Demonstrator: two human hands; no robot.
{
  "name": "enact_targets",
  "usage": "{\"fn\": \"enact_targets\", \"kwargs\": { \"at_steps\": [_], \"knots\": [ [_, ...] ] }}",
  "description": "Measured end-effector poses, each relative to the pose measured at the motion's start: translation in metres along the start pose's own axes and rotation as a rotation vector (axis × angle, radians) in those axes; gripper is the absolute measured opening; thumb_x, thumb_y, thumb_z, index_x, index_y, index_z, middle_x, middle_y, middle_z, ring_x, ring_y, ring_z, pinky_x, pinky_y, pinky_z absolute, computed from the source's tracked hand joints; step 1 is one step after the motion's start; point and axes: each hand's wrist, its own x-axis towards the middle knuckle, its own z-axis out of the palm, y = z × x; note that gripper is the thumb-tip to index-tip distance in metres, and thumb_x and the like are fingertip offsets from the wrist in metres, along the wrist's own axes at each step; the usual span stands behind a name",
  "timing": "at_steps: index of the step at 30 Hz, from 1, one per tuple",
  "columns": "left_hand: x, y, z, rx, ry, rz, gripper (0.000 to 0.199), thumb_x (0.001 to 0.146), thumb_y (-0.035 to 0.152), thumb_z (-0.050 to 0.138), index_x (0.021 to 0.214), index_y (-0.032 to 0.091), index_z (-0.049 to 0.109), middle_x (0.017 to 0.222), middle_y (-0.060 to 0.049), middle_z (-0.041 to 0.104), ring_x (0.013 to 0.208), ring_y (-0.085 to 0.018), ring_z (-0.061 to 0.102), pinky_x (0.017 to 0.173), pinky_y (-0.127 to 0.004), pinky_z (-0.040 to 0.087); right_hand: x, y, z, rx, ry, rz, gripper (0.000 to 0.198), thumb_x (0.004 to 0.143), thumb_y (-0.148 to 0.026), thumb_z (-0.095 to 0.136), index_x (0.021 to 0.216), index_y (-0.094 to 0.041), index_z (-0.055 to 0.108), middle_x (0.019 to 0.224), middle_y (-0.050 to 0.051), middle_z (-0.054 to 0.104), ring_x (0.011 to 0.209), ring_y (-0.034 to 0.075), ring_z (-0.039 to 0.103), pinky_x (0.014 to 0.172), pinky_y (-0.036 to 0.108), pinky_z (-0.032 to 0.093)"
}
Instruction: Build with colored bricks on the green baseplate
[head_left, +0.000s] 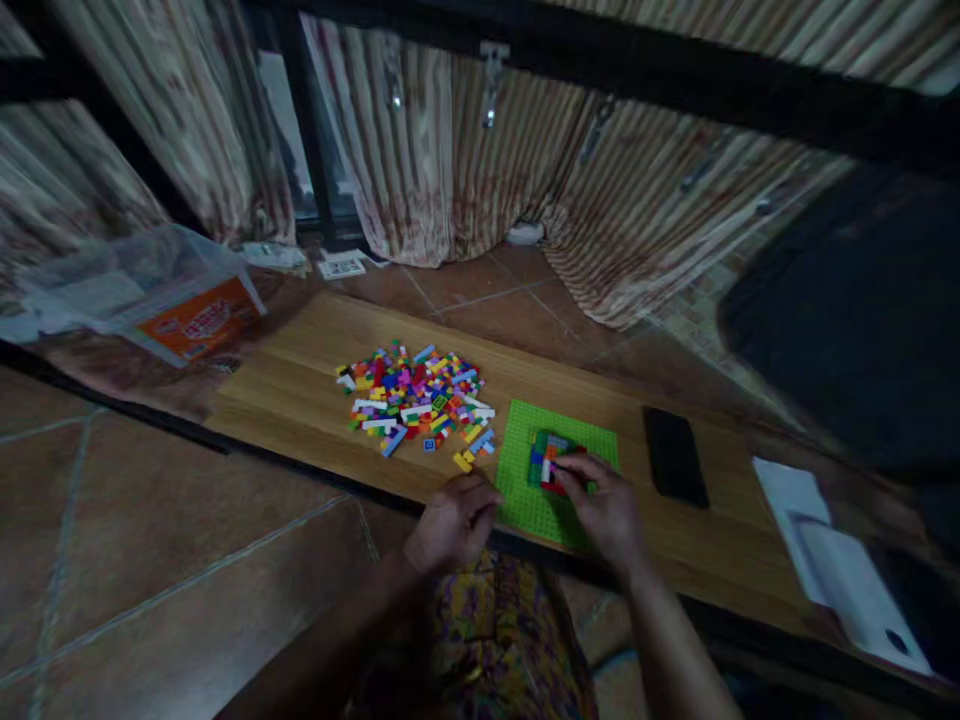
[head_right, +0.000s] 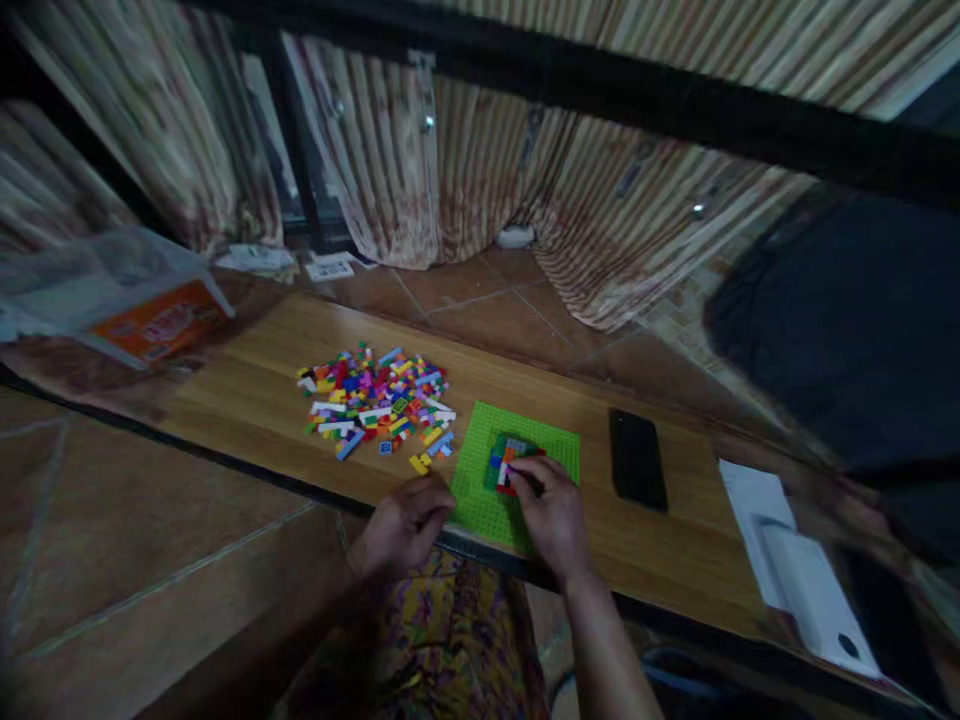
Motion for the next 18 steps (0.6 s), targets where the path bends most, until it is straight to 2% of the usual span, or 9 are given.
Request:
{"fn": "enact_targets", "kwargs": {
  "at_steps": [6,18],
  "knots": [
    [-0.001,0.000,-0.001,0.010,0.011,0.015,0.016,0.089,0.012,0.047,0.092,0.016,0.062,0.083,-0.006,0.061,0.080,-0.016,0.058,0.073,-0.028,0.049,0.002,-0.008,0.003,-0.118,-0.033,-0.118,0.017,0.086,-0.034,0.059,0.090,-0.024,0.072,0.094,0.006,0.066,0.089,0.022,0.060,0.082,0.038,0.048],
    [0.000,0.001,-0.001,0.020,0.007,0.019,0.015,0.089,0.013,0.047,0.090,0.017,0.061,0.082,-0.005,0.060,0.078,-0.015,0.059,0.071,-0.027,0.049,0.002,-0.014,0.002,-0.230,-0.018,-0.173,0.018,0.089,-0.030,0.055,0.086,-0.022,0.071,0.088,0.005,0.068,0.085,0.021,0.060,0.081,0.036,0.045]
  ]
}}
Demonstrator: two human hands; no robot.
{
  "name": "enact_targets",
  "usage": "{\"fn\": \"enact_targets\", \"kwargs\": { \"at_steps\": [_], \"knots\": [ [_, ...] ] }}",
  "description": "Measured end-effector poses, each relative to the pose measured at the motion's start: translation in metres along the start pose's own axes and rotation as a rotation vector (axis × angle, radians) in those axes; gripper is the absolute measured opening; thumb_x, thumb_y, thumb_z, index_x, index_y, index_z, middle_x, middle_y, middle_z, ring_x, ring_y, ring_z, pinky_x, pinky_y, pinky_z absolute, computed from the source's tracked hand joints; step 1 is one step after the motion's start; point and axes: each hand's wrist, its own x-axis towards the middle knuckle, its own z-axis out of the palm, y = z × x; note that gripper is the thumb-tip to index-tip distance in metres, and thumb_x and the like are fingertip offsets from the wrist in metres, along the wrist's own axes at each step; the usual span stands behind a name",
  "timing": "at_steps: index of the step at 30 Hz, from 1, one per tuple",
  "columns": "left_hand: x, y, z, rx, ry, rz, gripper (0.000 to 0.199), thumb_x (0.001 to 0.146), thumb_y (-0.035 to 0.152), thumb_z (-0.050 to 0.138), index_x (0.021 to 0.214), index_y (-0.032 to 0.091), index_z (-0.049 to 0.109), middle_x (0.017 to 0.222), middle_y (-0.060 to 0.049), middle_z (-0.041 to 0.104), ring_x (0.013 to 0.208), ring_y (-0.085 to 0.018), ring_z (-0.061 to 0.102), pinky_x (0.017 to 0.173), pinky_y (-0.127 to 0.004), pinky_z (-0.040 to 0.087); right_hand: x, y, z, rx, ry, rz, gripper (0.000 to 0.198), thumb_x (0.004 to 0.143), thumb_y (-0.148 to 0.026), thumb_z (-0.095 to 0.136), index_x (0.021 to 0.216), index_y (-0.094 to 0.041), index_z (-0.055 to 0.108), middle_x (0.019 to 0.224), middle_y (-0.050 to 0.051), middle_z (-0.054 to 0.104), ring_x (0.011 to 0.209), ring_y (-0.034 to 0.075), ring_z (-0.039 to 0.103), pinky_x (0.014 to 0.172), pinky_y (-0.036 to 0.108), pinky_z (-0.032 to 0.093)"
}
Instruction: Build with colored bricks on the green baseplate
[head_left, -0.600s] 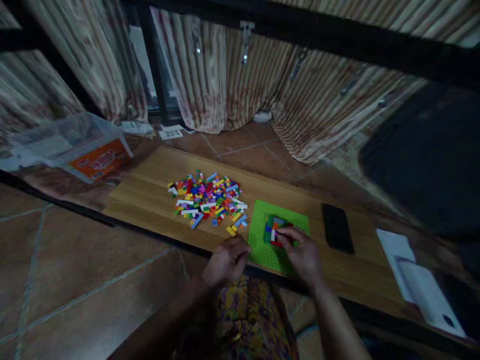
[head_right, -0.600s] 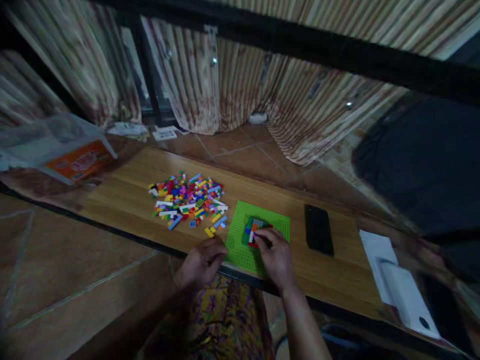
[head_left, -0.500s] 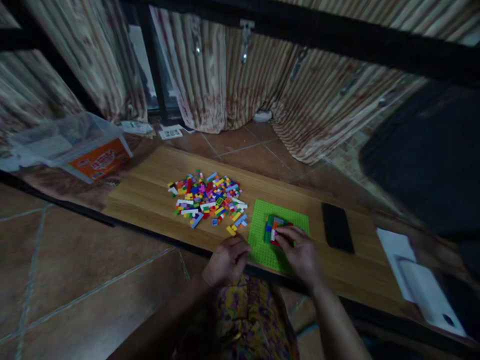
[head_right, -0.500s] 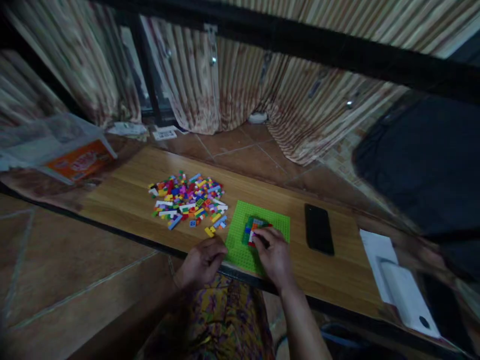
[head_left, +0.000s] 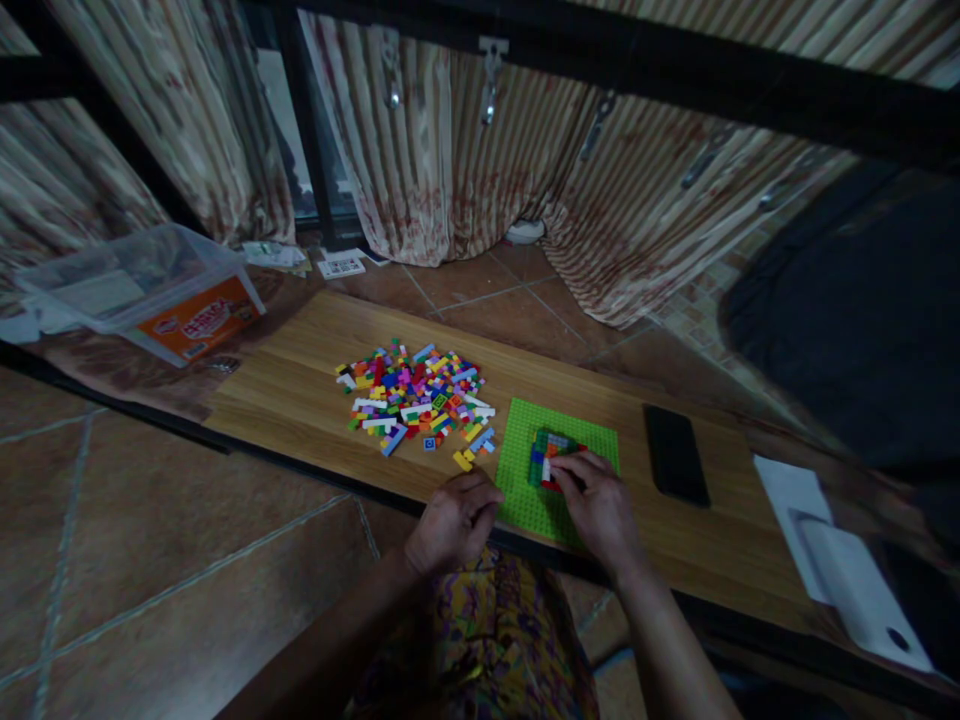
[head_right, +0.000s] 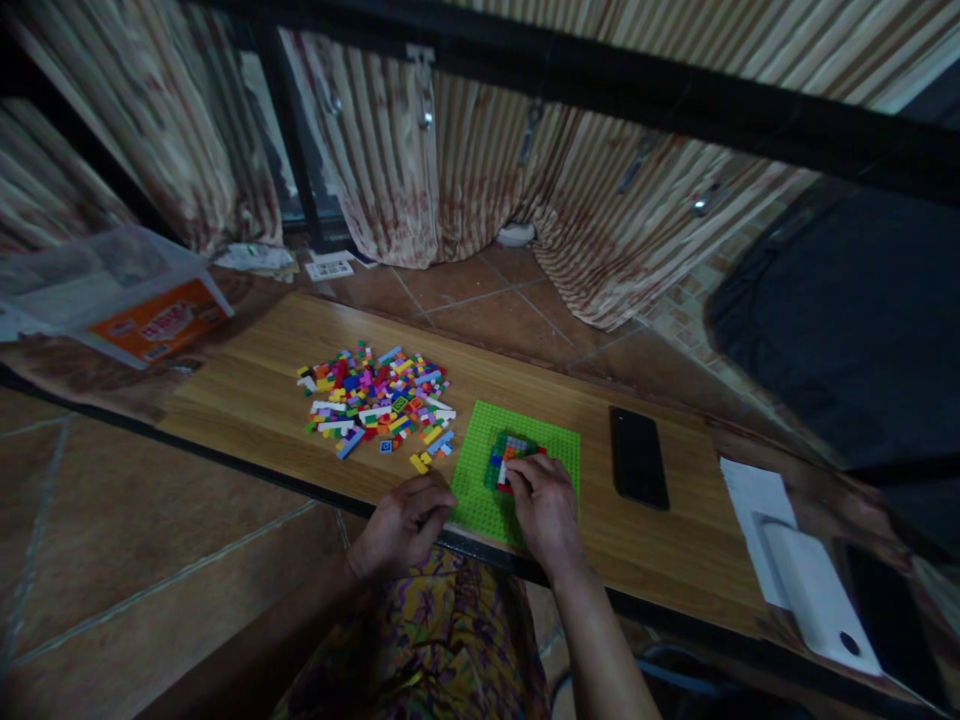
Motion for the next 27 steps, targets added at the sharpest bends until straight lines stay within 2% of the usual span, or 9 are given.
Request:
{"fn": "enact_targets", "kwargs": {
  "at_steps": [14,27],
  "knots": [
    [-0.0004,0.0003,-0.0003,0.006,-0.008,-0.014,0.015,0.089,0.013,0.047,0.091,0.017,0.061,0.082,-0.005,0.060,0.080,-0.016,0.059,0.073,-0.028,0.049,-0.0019,-0.0019,-0.0015,-0.165,0.017,-0.046,0.020,0.091,-0.029,0.052,0.084,-0.024,0.070,0.089,0.004,0.071,0.088,0.023,0.058,0.083,0.038,0.040],
    [-0.0001,0.0002,-0.0006,-0.013,-0.007,-0.017,0.015,0.088,0.013,0.048,0.093,0.018,0.061,0.084,-0.006,0.061,0.082,-0.017,0.060,0.074,-0.028,0.049,-0.0041,-0.0009,0.0017,0.031,0.095,0.046,0.020,0.088,-0.035,0.055,0.083,-0.024,0.071,0.090,0.005,0.070,0.092,0.023,0.058,0.084,0.039,0.042]
  ]
}}
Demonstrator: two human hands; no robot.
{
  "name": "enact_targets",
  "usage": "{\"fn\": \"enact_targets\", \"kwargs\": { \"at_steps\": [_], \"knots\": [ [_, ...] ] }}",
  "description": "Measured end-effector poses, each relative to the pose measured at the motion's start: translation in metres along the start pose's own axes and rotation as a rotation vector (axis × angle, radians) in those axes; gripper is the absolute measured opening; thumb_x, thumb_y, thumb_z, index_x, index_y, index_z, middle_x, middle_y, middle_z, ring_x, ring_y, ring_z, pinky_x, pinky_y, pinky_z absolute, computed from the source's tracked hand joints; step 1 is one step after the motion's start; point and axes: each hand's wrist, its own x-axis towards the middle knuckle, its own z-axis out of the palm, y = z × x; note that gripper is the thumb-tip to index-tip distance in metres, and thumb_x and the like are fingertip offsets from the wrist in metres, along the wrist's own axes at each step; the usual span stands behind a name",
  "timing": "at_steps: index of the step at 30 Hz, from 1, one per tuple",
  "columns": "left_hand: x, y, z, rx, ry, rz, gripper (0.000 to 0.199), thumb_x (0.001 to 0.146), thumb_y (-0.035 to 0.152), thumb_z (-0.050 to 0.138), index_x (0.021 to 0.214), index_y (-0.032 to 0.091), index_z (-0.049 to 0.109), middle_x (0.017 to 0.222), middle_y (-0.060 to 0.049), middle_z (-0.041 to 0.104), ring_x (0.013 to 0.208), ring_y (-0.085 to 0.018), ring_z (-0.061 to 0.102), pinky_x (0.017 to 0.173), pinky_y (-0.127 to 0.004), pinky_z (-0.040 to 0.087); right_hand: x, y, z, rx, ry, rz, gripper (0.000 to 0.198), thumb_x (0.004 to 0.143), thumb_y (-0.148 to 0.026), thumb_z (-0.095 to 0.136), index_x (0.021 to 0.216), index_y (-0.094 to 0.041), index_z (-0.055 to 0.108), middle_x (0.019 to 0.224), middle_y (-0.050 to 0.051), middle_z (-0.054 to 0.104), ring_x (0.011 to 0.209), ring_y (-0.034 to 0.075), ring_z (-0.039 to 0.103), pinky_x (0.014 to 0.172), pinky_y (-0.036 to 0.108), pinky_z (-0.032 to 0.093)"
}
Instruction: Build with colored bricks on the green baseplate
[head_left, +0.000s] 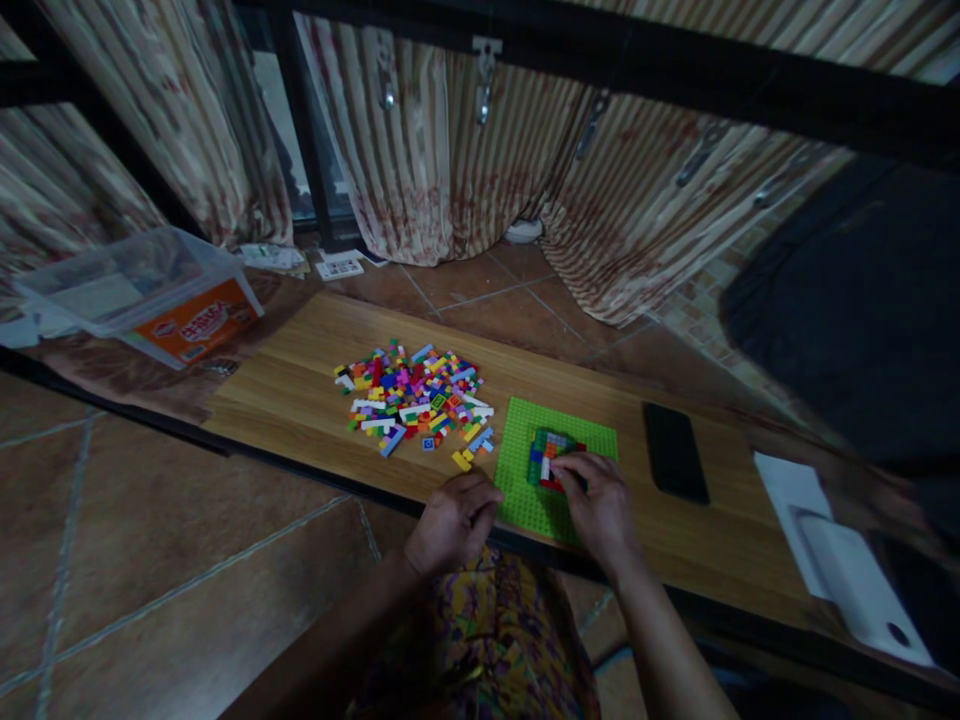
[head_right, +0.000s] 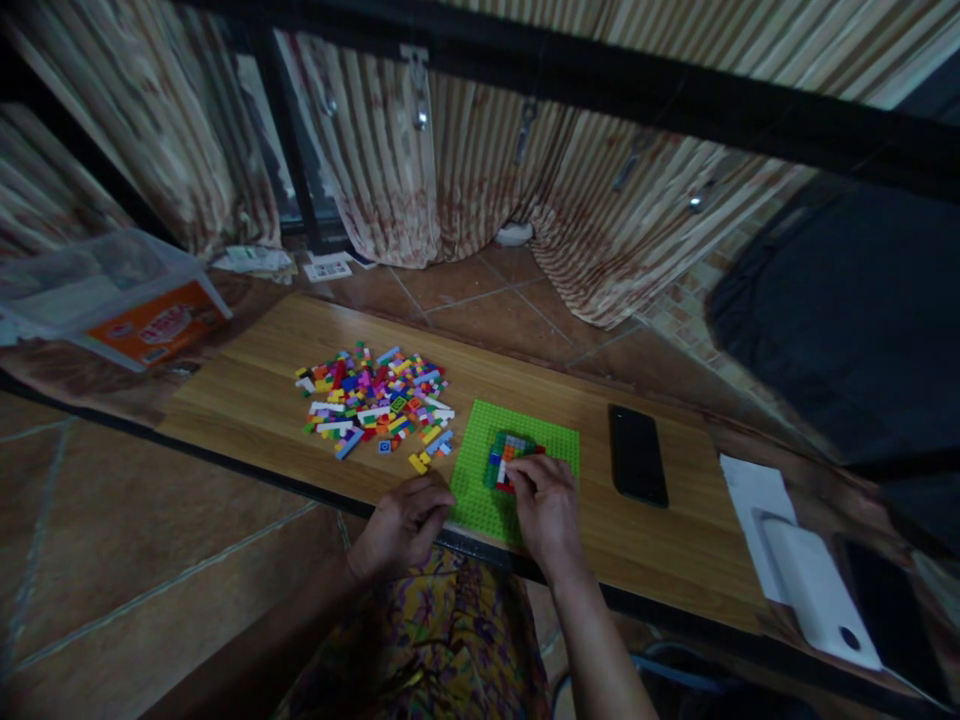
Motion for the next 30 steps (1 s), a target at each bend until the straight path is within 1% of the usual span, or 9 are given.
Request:
{"fn": "enact_targets", "kwargs": {
  "at_steps": [6,13,18,21,30],
  "knots": [
    [0.000,0.000,0.000,0.009,-0.001,-0.006,0.016,0.088,0.012,0.047,0.092,0.018,0.061,0.082,-0.005,0.061,0.080,-0.016,0.060,0.072,-0.028,0.049,0.002,0.002,0.004,0.049,0.026,0.074,0.020,0.085,-0.036,0.058,0.080,-0.024,0.072,0.093,0.006,0.068,0.094,0.024,0.056,0.085,0.040,0.042],
    [0.000,-0.001,0.001,0.002,0.016,0.000,0.015,0.087,0.012,0.049,0.090,0.017,0.062,0.083,-0.006,0.061,0.079,-0.016,0.060,0.072,-0.027,0.049,0.003,0.006,0.005,0.117,0.044,0.107,0.017,0.080,-0.038,0.064,0.077,-0.025,0.073,0.092,0.006,0.067,0.093,0.023,0.058,0.089,0.042,0.042],
    [0.000,-0.001,0.001,-0.005,0.013,0.000,0.017,0.087,0.012,0.048,0.093,0.017,0.063,0.084,-0.006,0.061,0.081,-0.016,0.060,0.072,-0.027,0.050,0.003,0.008,0.004,0.224,0.061,0.196,0.017,0.078,-0.038,0.064,0.081,-0.023,0.073,0.092,0.005,0.069,0.092,0.023,0.060,0.089,0.042,0.043],
    [0.000,0.000,0.000,-0.007,0.005,-0.008,0.017,0.087,0.012,0.048,0.094,0.018,0.063,0.085,-0.006,0.062,0.082,-0.016,0.060,0.073,-0.027,0.050,0.003,0.008,0.005,0.233,0.076,0.239,0.019,0.079,-0.038,0.063,0.082,-0.022,0.072,0.091,0.006,0.069,0.090,0.022,0.061,0.088,0.041,0.044],
    [0.000,0.000,0.001,-0.002,0.014,-0.013,0.016,0.087,0.011,0.049,0.092,0.018,0.062,0.083,-0.005,0.062,0.081,-0.016,0.060,0.072,-0.027,0.050,0.006,0.006,0.012,0.130,0.114,0.198,0.019,0.077,-0.039,0.063,0.075,-0.022,0.071,0.085,0.006,0.067,0.086,0.023,0.059,0.083,0.040,0.044]
  ]
}}
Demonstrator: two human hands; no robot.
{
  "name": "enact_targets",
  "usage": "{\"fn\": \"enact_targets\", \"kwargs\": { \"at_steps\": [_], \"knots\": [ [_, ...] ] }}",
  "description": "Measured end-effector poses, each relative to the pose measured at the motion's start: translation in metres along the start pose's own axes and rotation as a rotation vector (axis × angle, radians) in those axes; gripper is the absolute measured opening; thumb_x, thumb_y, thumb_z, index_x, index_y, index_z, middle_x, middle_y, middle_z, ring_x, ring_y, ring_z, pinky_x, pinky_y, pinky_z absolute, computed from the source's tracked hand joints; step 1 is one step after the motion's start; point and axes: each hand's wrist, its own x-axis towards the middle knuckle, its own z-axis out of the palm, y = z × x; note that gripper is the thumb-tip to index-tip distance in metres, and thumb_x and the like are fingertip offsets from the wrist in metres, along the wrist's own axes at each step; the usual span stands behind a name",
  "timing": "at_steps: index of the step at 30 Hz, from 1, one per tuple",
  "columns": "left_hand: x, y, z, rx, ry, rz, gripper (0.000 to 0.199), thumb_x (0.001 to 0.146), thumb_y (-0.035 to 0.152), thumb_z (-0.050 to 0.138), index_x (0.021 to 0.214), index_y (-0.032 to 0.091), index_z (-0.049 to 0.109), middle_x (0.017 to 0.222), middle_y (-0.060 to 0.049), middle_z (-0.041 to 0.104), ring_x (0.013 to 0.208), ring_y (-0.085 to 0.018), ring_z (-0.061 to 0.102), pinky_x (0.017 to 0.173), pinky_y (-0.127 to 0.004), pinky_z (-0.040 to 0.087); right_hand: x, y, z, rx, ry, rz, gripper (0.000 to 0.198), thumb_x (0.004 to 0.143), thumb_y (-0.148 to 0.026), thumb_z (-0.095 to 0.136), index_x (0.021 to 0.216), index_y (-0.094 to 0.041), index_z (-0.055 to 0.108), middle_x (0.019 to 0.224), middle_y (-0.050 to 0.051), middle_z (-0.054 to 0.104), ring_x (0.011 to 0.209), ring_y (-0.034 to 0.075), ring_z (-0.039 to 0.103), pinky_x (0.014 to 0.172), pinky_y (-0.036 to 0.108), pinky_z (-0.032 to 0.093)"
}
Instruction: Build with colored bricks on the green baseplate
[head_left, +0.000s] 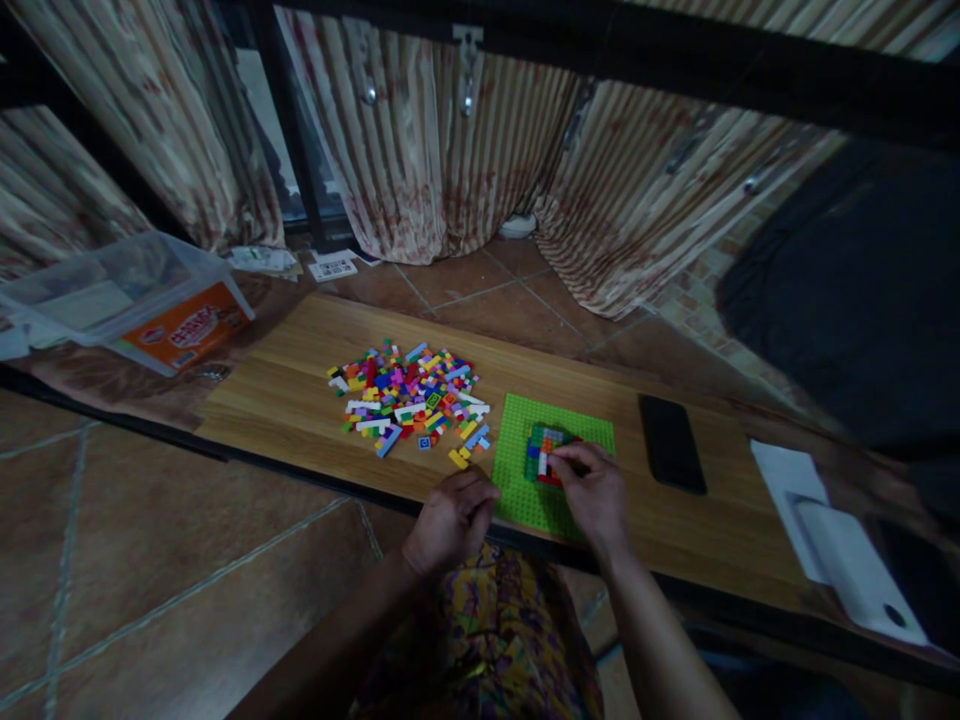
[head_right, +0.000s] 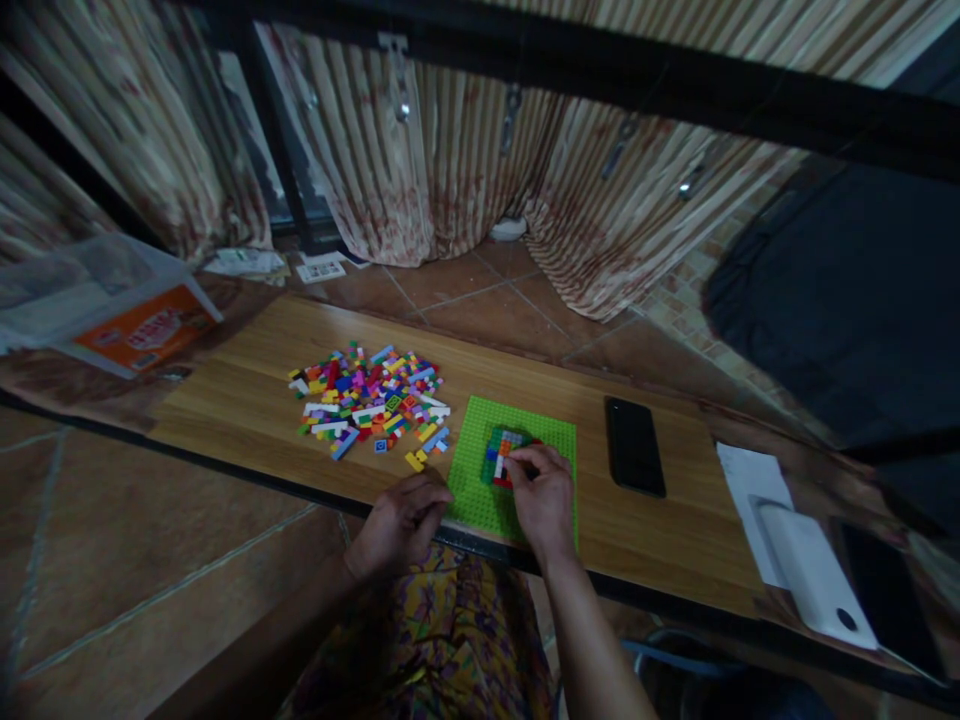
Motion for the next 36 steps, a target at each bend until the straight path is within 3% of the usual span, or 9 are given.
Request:
{"fn": "enact_targets", "kwargs": {
  "at_steps": [14,20,26,32,36],
  "knots": [
    [0.001,0.005,-0.002,0.020,0.003,-0.025,0.015,0.087,0.011,0.048,0.088,0.019,0.061,0.080,-0.004,0.060,0.077,-0.015,0.059,0.069,-0.026,0.049,0.003,-0.006,0.000,-0.075,-0.045,-0.043,0.017,0.080,-0.033,0.058,0.070,-0.023,0.067,0.077,0.004,0.066,0.078,0.021,0.058,0.078,0.037,0.043],
    [-0.002,0.007,-0.004,-0.022,0.000,-0.025,0.015,0.087,0.011,0.049,0.090,0.019,0.062,0.083,-0.005,0.062,0.081,-0.016,0.061,0.073,-0.028,0.050,-0.007,-0.021,0.004,-0.167,0.052,-0.143,0.021,0.085,-0.035,0.054,0.078,-0.022,0.068,0.085,0.007,0.067,0.086,0.024,0.057,0.080,0.039,0.042],
    [-0.016,0.011,-0.008,-0.015,0.067,-0.072,0.014,0.087,0.012,0.050,0.090,0.019,0.063,0.084,-0.005,0.064,0.081,-0.015,0.063,0.074,-0.027,0.053,-0.013,-0.052,0.030,-0.146,-0.128,-0.285,0.018,0.089,-0.026,0.050,0.089,-0.025,0.068,0.092,0.005,0.066,0.093,0.024,0.056,0.084,0.038,0.044],
    [-0.018,0.007,-0.024,0.071,0.108,-0.178,0.023,0.086,0.011,0.052,0.105,0.021,0.059,0.105,-0.006,0.064,0.098,-0.018,0.063,0.087,-0.030,0.053,0.002,-0.061,0.060,-0.176,-0.230,-0.282,0.019,0.083,-0.020,0.056,0.098,-0.023,0.067,0.098,0.007,0.064,0.095,0.025,0.057,0.083,0.040,0.047],
    [-0.005,0.002,-0.025,0.131,0.055,-0.222,0.025,0.083,0.008,0.052,0.103,0.021,0.058,0.103,-0.006,0.062,0.091,-0.018,0.064,0.081,-0.030,0.054,0.005,-0.062,0.073,-0.155,-0.280,-0.243,0.021,0.078,-0.014,0.056,0.094,-0.023,0.066,0.096,0.007,0.064,0.094,0.025,0.059,0.084,0.039,0.048]
  ]
}}
